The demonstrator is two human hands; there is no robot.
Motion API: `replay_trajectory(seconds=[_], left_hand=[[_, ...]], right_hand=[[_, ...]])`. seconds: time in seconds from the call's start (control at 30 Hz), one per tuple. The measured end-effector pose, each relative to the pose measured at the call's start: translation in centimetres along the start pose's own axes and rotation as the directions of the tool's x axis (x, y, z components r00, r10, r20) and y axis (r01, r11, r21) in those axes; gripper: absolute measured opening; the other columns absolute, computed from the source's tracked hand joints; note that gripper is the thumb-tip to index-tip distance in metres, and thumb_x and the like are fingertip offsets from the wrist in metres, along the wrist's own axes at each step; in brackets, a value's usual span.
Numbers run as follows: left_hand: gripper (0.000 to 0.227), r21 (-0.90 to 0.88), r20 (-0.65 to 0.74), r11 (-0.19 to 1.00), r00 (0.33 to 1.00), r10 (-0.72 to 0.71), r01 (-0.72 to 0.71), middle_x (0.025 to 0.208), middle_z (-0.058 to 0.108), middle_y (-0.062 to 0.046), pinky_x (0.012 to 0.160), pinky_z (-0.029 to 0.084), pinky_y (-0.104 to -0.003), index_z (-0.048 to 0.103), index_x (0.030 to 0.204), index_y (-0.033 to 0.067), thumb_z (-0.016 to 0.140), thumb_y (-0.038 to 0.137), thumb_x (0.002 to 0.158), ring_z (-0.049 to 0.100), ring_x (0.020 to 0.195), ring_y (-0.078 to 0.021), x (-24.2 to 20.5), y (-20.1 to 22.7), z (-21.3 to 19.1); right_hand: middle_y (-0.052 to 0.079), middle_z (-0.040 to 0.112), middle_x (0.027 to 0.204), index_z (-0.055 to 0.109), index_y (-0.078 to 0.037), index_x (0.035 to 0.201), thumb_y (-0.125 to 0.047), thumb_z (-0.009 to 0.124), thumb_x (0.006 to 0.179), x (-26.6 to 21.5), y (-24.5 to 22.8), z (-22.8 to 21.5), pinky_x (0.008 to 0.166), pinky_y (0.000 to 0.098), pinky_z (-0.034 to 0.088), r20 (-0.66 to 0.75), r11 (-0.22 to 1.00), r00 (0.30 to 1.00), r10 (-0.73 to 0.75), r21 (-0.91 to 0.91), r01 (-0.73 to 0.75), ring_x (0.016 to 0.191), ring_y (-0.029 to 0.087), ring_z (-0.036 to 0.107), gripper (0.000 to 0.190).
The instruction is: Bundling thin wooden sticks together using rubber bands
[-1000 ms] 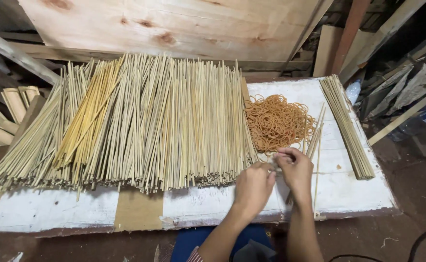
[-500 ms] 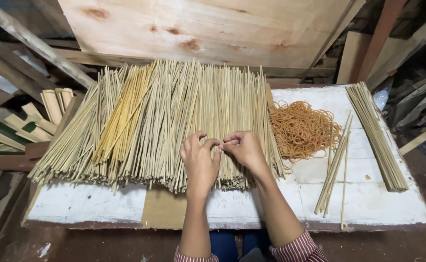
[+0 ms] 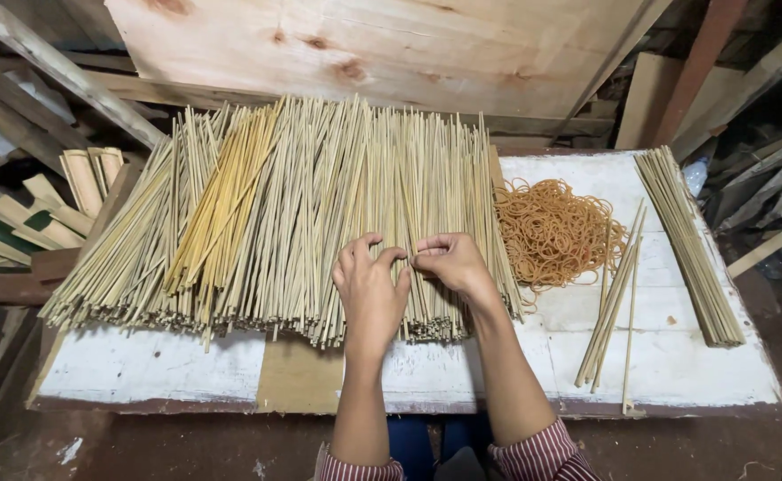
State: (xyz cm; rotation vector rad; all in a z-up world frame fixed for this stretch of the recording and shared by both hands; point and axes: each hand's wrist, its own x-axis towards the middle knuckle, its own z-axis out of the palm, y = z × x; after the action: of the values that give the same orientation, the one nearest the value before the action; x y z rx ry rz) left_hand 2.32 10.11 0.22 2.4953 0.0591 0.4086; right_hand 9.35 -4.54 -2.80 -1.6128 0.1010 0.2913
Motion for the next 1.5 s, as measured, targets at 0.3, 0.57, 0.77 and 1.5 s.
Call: replay_trajectory(seconds=[0.3,0.57,0.77,1.5], left_hand=[[0.022,0.019,-0.036,0.999,0.998,0.046,-0.045,0.123,0.058,-0.017,0.106,0.038,-0.051,0.075,0.112,0.0078,0.068,0.019,0.095,0.048,0.127,-0.0313,-2.1,6.3,0.9],[0.042,-0.519,0.308,0.850,0.909,0.279,-0.085,0.097,0.069,-0.012,0.077,0.058,-0.048,0.067,0.129,0.0077,0.073,0.013,0.087,0.073,0.093,-0.0364,-6.9,12.3,14.5],[0.033,-0.524,0.524,0.849,0.812,0.258,0.068,0.088,0.075,-0.010,0.075,0.060,-0.044,0.071,0.121,0.0072,0.072,0.009,0.088,0.073,0.082,-0.0299,-8.7,14.2,20.8],[0.018,0.074,-0.142,0.997,0.990,0.006,0.004,0.125,0.062,-0.005,0.109,0.035,-0.056,0.080,0.101,0.0201,0.078,0.014,0.084,0.048,0.129,-0.0282,0.1,1.6,1.1]], right_hand=[[0.011,0.075,0.094,0.069,0.005,0.121,-0.002,0.079,0.078,-1.0,1.1,-3.1,0.066,0.0303,0.066,-0.162,0.971,0.984,-0.079,0.209,0.113,0.077,0.016,0.074,0.044],[0.020,0.074,0.099,0.071,0.004,0.122,-0.001,0.083,0.080,-7.6,7.9,-18.8,0.072,0.0360,0.062,-0.493,0.994,0.865,-0.100,-0.097,0.059,0.076,0.021,0.071,0.044],[0.008,0.080,0.094,0.079,-0.011,0.115,-0.012,0.082,0.078,-10.0,10.0,-21.6,0.085,0.0394,0.058,-0.681,0.864,0.730,0.055,-0.335,-0.377,0.089,0.027,0.073,0.037],[0.012,0.080,0.086,0.081,-0.008,0.102,-0.006,0.078,0.078,-1.9,-0.5,-1.5,0.075,0.0336,0.059,0.009,0.914,0.957,-0.291,-0.293,0.280,0.078,0.015,0.071,0.024]])
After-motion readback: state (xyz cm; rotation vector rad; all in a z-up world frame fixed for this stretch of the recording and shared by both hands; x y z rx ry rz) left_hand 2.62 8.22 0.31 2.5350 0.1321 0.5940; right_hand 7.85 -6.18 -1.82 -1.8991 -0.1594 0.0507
